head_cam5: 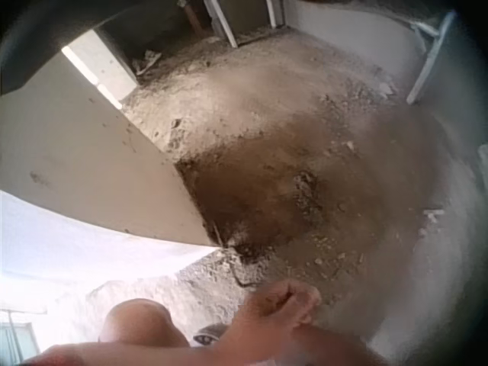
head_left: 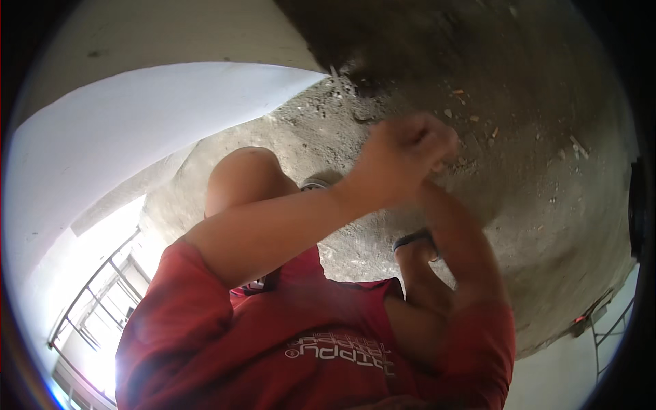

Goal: The person uses a trowel to apply and smooth plaster onto a concrete wall near the floor and around a pillar, then walks to a bucket.

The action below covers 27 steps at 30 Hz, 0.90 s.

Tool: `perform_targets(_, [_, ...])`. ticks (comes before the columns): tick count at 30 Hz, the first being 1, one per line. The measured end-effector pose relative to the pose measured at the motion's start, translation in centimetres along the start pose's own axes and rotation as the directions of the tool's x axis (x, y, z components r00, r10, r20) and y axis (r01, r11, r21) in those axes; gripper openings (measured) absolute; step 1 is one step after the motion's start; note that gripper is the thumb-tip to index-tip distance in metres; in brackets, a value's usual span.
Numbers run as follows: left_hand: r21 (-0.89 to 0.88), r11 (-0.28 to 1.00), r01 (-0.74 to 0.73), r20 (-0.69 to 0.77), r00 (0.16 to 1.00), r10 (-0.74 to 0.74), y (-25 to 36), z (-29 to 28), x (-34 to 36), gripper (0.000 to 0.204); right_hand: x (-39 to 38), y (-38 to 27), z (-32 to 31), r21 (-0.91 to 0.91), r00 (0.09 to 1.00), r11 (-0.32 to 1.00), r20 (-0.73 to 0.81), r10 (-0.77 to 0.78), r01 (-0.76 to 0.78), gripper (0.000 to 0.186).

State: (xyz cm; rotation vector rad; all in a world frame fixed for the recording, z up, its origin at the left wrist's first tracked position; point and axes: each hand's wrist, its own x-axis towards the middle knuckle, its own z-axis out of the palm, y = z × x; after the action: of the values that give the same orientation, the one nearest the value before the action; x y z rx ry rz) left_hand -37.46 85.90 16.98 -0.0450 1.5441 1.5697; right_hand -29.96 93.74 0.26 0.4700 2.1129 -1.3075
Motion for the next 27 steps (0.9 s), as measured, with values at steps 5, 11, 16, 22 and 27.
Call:
perform_targets(5, [-0.083,0.996,-0.013,-0.104,0.995,0.005,1.4,-0.6,0.0,0.029,0.6,-1.7,1.0,-0.051,0.997,0.998,0.079,-0.023,0.027,0.063])
perform_targets(11, [-0.086,0.996,-0.021,-0.079,0.997,0.014,1.9,-0.7,0.0,0.032,-0.7,6.0,-13.9,-0.342,0.855,0.794,-0.332,0.398,-0.502,0.069])
perform_targets(16, [0.045,0.998,0.045,-0.002,0.999,-0.045,1.2,-1.7,0.7,0.037,-7.2,11.4,-20.7,-0.376,0.818,0.763,-0.471,0.331,-0.526,0.061])
perform_targets(22, [0.553,0.820,0.151,0.009,0.982,-0.187,-3.4,-1.8,1.1,0.052,-8.1,7.3,-9.7,0.030,0.851,0.971,-0.475,0.223,-0.237,0.043])
perform_targets(27, [0.535,0.752,0.386,-0.223,0.923,-0.315,-6.7,-0.1,2.8,0.057,-8.2,1.6,-0.5,0.476,0.962,0.859,-0.267,-0.061,0.187,0.037])
